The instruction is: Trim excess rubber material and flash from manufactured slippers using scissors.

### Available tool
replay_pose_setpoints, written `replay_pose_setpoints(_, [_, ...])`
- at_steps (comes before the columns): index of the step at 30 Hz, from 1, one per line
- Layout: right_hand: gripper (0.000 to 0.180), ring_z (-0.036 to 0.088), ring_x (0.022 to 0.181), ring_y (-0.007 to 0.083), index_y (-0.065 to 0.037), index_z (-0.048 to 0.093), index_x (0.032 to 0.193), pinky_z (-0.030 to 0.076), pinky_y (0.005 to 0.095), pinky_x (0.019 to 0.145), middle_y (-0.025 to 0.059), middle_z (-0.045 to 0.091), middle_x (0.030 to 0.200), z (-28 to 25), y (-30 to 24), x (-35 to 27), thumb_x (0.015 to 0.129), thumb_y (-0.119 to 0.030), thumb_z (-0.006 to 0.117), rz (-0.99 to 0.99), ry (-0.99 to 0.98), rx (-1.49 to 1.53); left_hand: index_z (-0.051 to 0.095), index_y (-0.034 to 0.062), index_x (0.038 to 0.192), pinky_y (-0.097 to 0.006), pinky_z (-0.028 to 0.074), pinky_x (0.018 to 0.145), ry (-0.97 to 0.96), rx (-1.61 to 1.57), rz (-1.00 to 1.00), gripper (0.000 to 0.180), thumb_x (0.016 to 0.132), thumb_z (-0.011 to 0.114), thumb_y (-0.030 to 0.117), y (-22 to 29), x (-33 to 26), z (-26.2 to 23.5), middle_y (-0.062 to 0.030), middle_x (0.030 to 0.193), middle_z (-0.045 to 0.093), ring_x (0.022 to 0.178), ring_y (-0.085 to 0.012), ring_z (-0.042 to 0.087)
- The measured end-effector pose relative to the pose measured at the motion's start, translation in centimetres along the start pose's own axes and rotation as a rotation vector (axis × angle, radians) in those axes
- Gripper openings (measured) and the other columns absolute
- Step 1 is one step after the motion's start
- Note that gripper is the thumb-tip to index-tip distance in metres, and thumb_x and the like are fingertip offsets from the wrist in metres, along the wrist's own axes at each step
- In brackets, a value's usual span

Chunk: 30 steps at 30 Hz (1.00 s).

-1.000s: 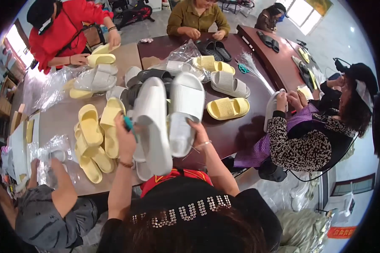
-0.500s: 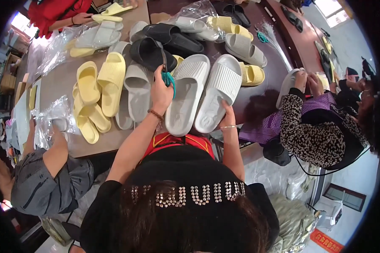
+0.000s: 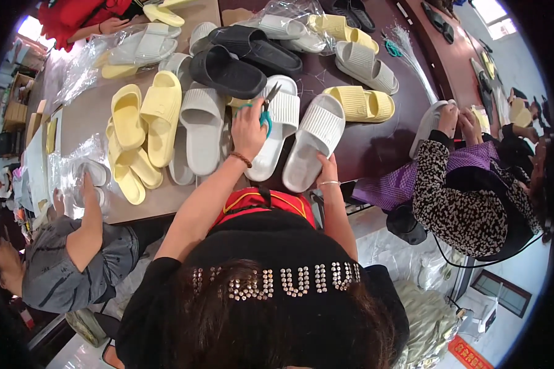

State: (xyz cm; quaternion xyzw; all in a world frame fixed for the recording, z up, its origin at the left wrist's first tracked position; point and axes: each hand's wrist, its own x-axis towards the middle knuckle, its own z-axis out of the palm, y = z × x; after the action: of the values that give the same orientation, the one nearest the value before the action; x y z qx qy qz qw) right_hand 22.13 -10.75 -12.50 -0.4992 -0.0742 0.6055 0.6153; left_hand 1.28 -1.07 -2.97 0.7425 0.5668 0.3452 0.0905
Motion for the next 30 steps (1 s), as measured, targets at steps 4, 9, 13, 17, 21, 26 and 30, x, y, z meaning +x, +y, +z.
replay_pose_setpoints(4, [0.04,0.05,0.094,0.0216,-0.003,0.045,0.111,0.041,0.0314,0.082,0.0077,0.052,0.1,-1.0,0.1,3.5,0.072,-0.002,0.054,-0.524,0.448,-0.472,0.041,0.0107,0.118,-0.042,0.041,0.074,-0.049,-0.059,-0.05,0.054,0.066,0.056,0.005,0.3,0.6,1.6,-0.0137,0.098,0.053,0.088,-0.0325,0.051])
replay_pose_setpoints(9, [0.034,0.047,0.097,0.0211,0.0,0.049,0.102,0.037,0.0316,0.085,0.0108,0.049,0.098,9.5,-5.0,-1.9,0.069,0.002,0.053,-0.849,0.036,-1.011,0.042,0.0105,0.113,-0.045,0.043,0.062,-0.058,-0.088,-0.398,0.04,0.074,0.047,0.01,-1.0,0.9,-4.3,-0.0219,0.091,0.055,0.073,-0.038,0.055])
replay_pose_setpoints(13, [0.016,0.052,0.077,0.0165,0.003,0.052,0.093,0.043,0.0293,0.073,0.0081,0.056,0.085,8.0,-6.2,-8.3,0.079,-0.004,0.053,-0.405,-0.08,-0.682,0.047,0.01,0.104,-0.045,0.042,0.058,0.005,-0.175,-0.238,0.037,0.068,0.052,0.021,1.9,-2.0,-1.7,-0.0191,0.072,0.056,0.07,-0.0371,0.055])
replay_pose_setpoints(17, [0.045,0.047,0.084,0.0158,0.001,0.045,0.105,0.042,0.0264,0.067,0.009,0.049,0.099,-0.4,-3.3,-4.9,0.068,-0.013,0.066,-0.292,0.02,-0.588,0.041,0.0144,0.116,-0.041,0.042,0.074,-0.064,-0.262,-0.293,0.051,0.066,0.054,0.011,5.3,-3.3,-3.0,-0.0154,0.092,0.056,0.087,-0.0325,0.053])
replay_pose_setpoints(21, [0.065,0.048,0.094,0.0226,0.001,0.037,0.117,0.044,0.0336,0.069,0.0165,0.044,0.112,-1.2,-3.0,-1.9,0.067,-0.029,0.066,-0.539,0.016,-0.693,0.041,0.0125,0.114,-0.041,0.042,0.073,-0.058,-0.3,-0.325,0.048,0.067,0.053,0.01,6.0,-4.3,-0.8,-0.0144,0.092,0.055,0.088,-0.0311,0.053])
replay_pose_setpoints(26, [0.08,0.046,0.101,0.0343,0.002,0.031,0.123,0.039,0.0427,0.079,0.0238,0.04,0.119,2.6,-4.0,0.8,0.068,-0.049,0.058,-0.842,0.216,-1.896,0.04,0.0112,0.113,-0.041,0.042,0.072,-0.125,-0.377,-0.355,0.045,0.069,0.051,0.01,5.0,-3.1,-0.9,-0.0157,0.094,0.055,0.088,-0.0312,0.053])
replay_pose_setpoints(30, [0.078,0.041,0.104,0.042,0.006,0.044,0.112,0.03,0.0478,0.086,0.0272,0.047,0.11,2.4,-4.1,3.3,0.068,-0.058,0.048,-0.89,0.362,-1.843,0.038,0.0115,0.112,-0.043,0.041,0.069,-0.21,-0.384,-0.385,0.044,0.07,0.052,0.01,5.2,-2.9,-0.7,-0.0165,0.093,0.056,0.085,-0.0342,0.053])
